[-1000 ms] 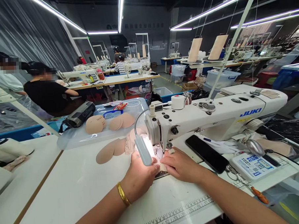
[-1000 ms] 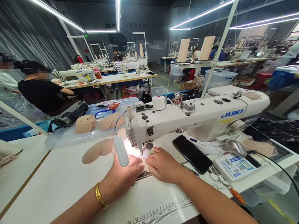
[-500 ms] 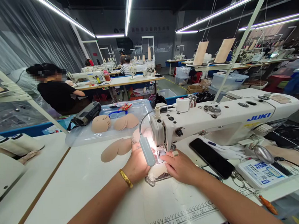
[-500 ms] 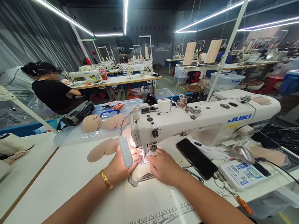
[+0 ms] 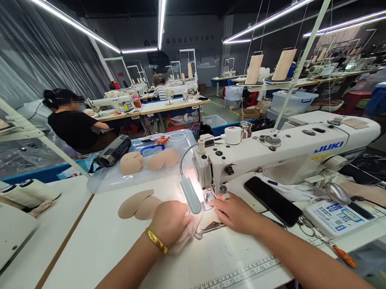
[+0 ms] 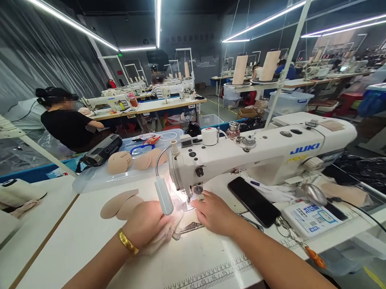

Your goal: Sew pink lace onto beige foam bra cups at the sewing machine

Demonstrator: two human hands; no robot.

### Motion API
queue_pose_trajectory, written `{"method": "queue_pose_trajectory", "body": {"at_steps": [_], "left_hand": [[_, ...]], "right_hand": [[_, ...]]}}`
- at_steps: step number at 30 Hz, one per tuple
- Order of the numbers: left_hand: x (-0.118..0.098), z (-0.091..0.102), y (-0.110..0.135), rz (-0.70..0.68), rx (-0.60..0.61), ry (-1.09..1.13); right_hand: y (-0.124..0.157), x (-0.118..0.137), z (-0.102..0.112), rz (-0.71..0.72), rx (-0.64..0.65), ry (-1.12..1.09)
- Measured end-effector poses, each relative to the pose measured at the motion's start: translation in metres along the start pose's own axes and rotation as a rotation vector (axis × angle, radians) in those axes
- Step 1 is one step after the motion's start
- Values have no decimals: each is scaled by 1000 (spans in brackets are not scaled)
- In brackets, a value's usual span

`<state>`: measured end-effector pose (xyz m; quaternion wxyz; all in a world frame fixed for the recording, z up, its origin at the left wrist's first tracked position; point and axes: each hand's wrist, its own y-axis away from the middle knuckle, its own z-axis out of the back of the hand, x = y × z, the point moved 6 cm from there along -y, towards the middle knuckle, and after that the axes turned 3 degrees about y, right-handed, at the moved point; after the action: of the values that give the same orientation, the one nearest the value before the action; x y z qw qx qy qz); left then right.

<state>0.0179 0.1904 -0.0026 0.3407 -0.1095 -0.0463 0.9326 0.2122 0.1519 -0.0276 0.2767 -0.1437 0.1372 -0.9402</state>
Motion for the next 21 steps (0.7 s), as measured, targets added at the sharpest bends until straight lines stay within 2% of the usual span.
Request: {"method": "queue_pose_trajectory", "body": {"at_steps": [3, 6, 13, 15, 18, 21], "left_hand": [[-29, 10, 4, -114, -28, 89], [-46, 17, 4, -204, -60, 156], [-64, -2, 17, -235, 187, 326], [-64, -3, 17, -207, 143, 304], [-59, -1, 10, -155, 15, 187], [-52, -1, 2, -36, -13, 281]], "right_hand": [[0, -1, -1, -4, 5, 17], [0, -1, 0, 7, 8, 10], [-2, 6, 4, 131, 1, -89], [-2, 6, 4, 143, -4, -89], [-1, 5, 4, 122, -26, -74], [0, 4, 4, 107, -41, -72]]}}
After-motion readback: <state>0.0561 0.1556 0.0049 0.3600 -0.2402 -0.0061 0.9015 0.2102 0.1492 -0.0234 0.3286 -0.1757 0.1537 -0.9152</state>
